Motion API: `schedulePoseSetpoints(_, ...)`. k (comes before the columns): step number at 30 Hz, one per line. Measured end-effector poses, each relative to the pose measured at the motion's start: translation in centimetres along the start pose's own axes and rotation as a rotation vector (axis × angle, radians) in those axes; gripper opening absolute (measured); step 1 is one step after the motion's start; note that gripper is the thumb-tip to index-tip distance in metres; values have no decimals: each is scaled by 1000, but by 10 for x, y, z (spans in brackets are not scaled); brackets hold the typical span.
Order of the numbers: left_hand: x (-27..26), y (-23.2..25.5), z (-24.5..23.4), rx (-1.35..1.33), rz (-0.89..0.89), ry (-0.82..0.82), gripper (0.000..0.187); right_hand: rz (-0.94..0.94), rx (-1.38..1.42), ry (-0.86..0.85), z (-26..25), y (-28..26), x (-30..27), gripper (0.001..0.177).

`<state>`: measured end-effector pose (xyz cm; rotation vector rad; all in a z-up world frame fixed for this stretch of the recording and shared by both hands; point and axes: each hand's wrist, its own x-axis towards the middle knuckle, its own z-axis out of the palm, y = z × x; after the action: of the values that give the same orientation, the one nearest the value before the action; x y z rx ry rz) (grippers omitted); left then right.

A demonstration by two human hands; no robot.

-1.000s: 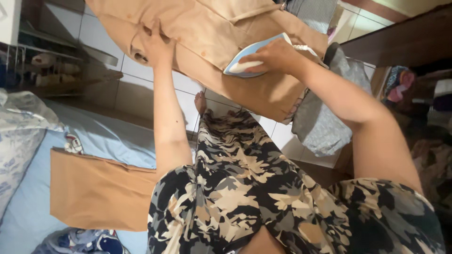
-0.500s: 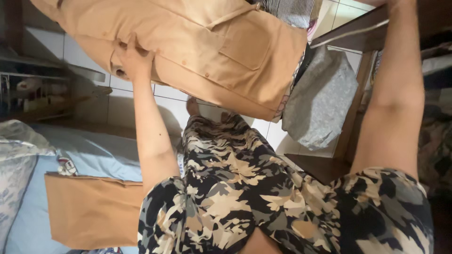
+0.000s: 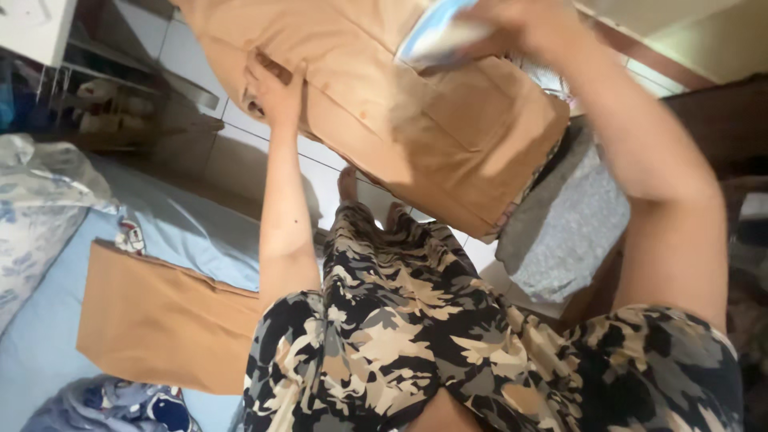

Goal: The person irons a tan garment on an ironing board, smoothing the fabric and pressing different sections of the item including the front and back.

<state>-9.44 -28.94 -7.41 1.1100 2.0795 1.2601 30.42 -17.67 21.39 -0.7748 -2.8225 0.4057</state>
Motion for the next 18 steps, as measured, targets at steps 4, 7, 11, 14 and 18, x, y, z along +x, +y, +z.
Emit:
schedulePoseSetpoints(4, 10, -5, 10, -16, 100, 189, 111, -287, -206, -285, 80, -21, 50, 47)
schedulePoseSetpoints(7, 18, -16, 10, 86, -239, 10, 77, -364, -280, -371, 110, -32, 53, 43)
schedulePoseSetpoints(11, 29, -43, 26, 229, -108, 54, 43, -337, -185, -245, 125, -49, 50, 42)
schedulePoseSetpoints(14, 45, -60, 34, 190, -124, 35, 37, -363, -183, -223, 131, -55, 60, 42)
schedulePoseSetpoints(18, 47, -77, 39, 200, -282, -131, 36, -312, -157, -214, 132, -68, 52, 50)
